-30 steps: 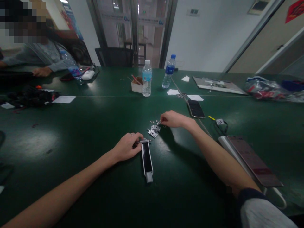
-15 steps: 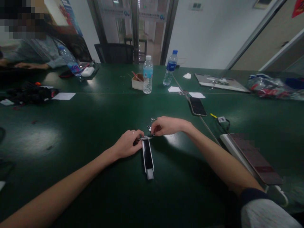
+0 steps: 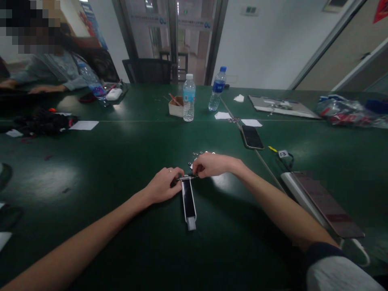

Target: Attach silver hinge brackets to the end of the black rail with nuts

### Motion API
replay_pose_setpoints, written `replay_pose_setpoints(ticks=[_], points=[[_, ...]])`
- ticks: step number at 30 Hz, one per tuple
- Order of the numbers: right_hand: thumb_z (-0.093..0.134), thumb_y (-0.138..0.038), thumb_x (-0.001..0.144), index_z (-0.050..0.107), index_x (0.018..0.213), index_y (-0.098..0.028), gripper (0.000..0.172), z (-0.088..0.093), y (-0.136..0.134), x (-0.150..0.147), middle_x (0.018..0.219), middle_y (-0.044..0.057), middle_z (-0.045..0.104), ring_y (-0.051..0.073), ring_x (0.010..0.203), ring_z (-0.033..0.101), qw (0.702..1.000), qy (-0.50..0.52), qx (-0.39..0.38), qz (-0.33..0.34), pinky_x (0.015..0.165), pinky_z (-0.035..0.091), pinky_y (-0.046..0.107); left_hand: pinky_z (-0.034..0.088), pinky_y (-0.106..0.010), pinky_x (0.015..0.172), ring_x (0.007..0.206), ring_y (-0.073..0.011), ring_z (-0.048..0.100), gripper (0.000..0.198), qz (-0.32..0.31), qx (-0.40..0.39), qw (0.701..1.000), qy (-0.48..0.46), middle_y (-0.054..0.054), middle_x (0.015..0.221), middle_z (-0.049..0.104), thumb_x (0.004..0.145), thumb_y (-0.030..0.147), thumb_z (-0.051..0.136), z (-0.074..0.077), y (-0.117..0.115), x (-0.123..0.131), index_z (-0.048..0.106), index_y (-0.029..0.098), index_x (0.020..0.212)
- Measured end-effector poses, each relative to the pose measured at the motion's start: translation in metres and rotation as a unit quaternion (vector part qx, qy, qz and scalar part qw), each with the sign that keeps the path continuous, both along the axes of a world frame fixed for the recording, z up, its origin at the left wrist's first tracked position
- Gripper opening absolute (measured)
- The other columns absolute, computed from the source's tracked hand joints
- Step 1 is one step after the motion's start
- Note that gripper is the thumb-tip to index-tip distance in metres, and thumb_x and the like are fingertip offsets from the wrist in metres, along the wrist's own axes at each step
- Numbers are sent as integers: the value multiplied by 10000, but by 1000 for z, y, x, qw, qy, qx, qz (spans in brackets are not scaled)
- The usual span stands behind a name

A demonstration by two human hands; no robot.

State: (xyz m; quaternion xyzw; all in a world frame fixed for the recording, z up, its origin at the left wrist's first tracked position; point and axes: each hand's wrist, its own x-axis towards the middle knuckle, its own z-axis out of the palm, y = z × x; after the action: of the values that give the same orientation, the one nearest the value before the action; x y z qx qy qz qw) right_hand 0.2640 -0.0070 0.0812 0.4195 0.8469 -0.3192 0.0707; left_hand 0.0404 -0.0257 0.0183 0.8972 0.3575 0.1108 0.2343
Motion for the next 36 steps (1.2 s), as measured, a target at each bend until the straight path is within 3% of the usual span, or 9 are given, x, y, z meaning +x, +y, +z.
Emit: replay_pose_setpoints(ticks=[16,26,36], points=[[652,-214,813,712,961,-128,181,-6,4,1,883,44,712,145,783,641,999,28,-24,10,672,457,244,431,-334,716,715,-178,530,210,2,-11,1000,-4,-34,813,594,881,305,481,1,0,1,578,154,990],[616,-219,844,698,905,-105,153,-7,7,3,730,19,669,108,605,567,996,40,-80,10,595,416,241,428,-326,705,739,-186,527,215,8,-13,1000,17,-53,863,607,890,317,473,2,0,0,587,154,973],[651,-222,813,676,900,-111,144,-12,9,4,743,17,671,118,627,594,996,52,-77,8,582,427,233,435,-329,718,747,-190,536,224,8,-21,1000,20,-51,868,605,895,337,476,1,1,0,587,161,978]])
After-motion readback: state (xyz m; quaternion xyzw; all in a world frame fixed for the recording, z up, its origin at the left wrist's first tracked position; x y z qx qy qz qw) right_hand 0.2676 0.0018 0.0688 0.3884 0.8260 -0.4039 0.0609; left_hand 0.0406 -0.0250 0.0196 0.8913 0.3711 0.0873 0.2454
